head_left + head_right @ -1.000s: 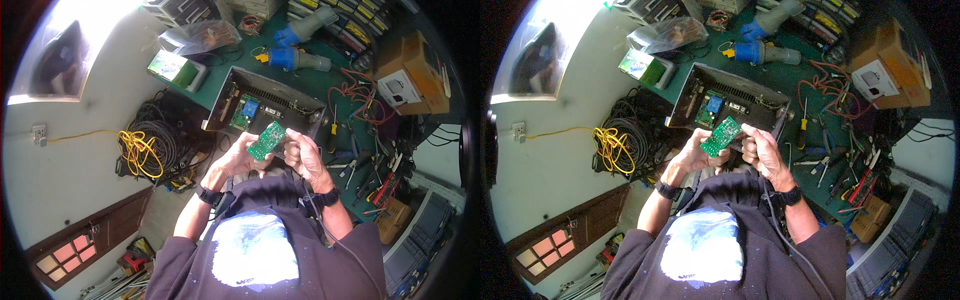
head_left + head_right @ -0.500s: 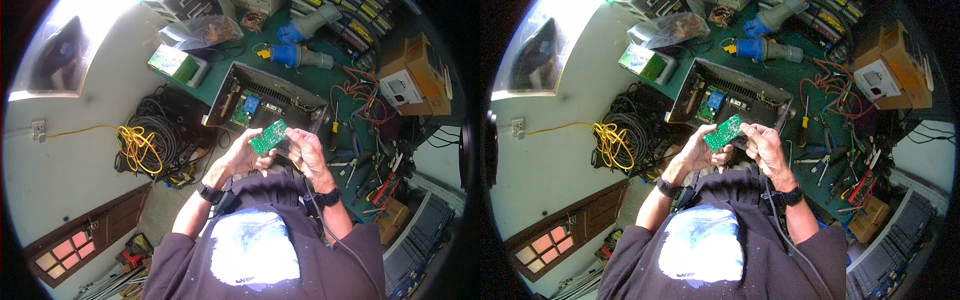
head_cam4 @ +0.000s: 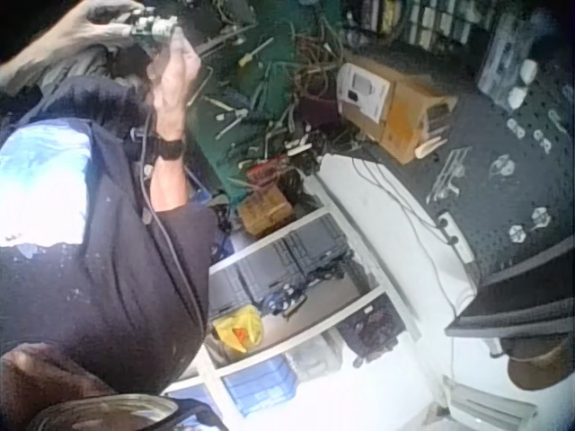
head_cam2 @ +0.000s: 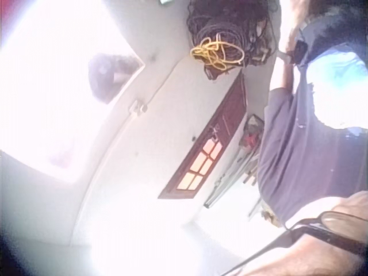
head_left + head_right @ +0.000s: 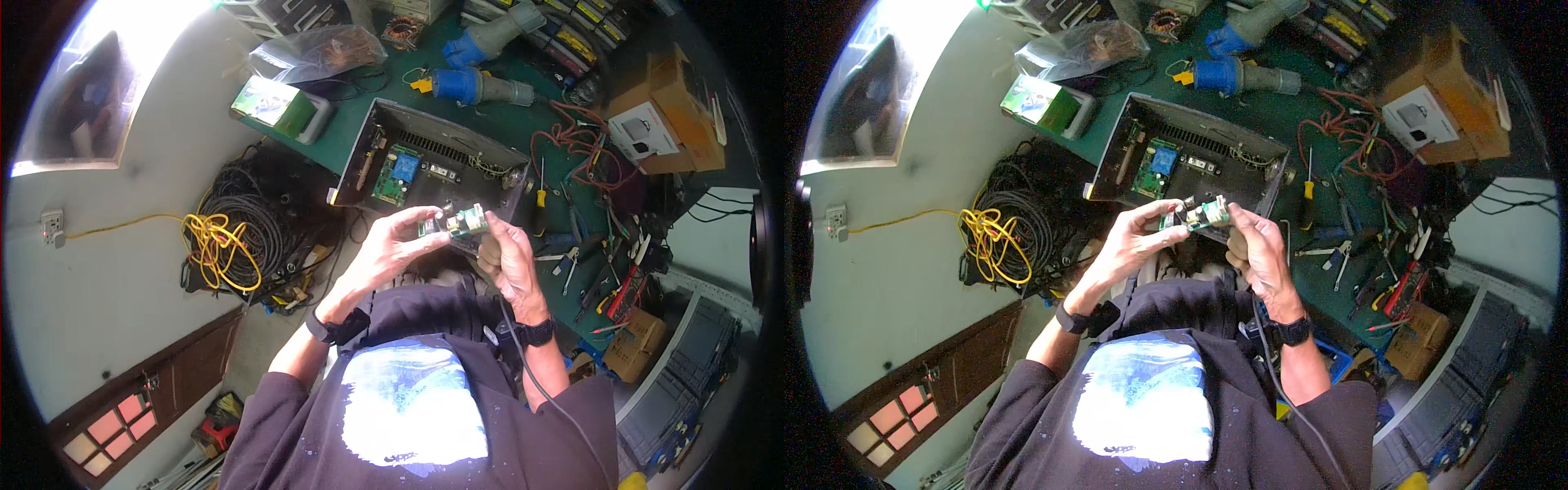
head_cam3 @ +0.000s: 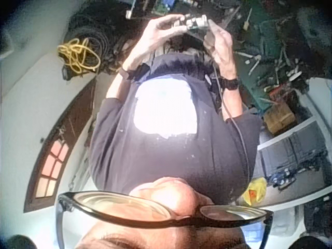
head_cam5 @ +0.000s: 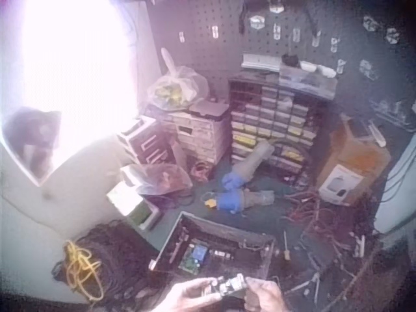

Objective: Removing screws and a circuit board from an electronic enclosure at a workbench.

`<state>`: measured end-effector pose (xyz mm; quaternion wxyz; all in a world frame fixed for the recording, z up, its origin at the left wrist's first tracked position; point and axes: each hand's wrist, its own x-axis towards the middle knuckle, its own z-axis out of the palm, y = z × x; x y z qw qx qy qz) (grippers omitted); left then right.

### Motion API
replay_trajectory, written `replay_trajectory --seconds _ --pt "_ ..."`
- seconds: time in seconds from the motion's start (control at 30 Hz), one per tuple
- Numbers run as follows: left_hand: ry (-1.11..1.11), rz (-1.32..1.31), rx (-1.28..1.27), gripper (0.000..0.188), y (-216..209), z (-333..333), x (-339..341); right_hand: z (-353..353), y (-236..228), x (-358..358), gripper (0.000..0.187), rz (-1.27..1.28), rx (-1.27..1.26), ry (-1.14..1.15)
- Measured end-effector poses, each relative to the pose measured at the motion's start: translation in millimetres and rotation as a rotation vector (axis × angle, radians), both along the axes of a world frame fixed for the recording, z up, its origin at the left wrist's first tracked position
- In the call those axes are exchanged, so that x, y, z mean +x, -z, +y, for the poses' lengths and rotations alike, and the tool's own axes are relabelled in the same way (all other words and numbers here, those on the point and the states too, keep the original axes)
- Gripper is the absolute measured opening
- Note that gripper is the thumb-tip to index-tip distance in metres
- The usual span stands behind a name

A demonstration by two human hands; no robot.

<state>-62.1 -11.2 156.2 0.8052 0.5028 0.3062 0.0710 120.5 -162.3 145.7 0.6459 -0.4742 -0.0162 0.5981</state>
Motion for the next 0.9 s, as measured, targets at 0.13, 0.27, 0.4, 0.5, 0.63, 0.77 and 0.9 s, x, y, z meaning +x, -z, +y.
replay_trajectory --seconds 0.13,0.27,0.4,0.5,0.63,0.77,0.9 --pt "0.078 -0.069 0.509 0.049 -11.3 5.0 -10.7 -5.6 -13.3 -18.3 0.028 0.085 -0.013 0.06" --pt "0.137 -0.112 0.384 0.054 -20.2 12.3 -26.8 -8.3 -31.2 -43.1 0.028 -0.021 -0.043 0.079" --pt "0.146 -0.157 0.256 0.058 -11.7 17.4 -44.1 -15.7 -37.2 -72.5 0.029 -0.078 -0.082 0.162" --pt "0.192 -0.186 0.205 0.058 -8.6 20.3 -53.0 -24.2 -38.4 -92.1 0.029 -0.122 -0.12 0.238" --pt "0.261 -0.225 0.062 0.056 -4.9 16.5 -59.7 -41.8 -43.7 -118.2 0.026 -0.127 -0.077 0.331" --pt "0.332 -0.251 0.071 0.056 -0.3 7.9 -60.2 -60.8 -45.8 -138.8 0.022 -0.216 -0.136 0.378" --pt "0.401 -0.241 0.042 0.057 3.7 -2.9 -54.8 -80.9 -45.7 -153.3 0.022 -0.232 -0.18 0.451"
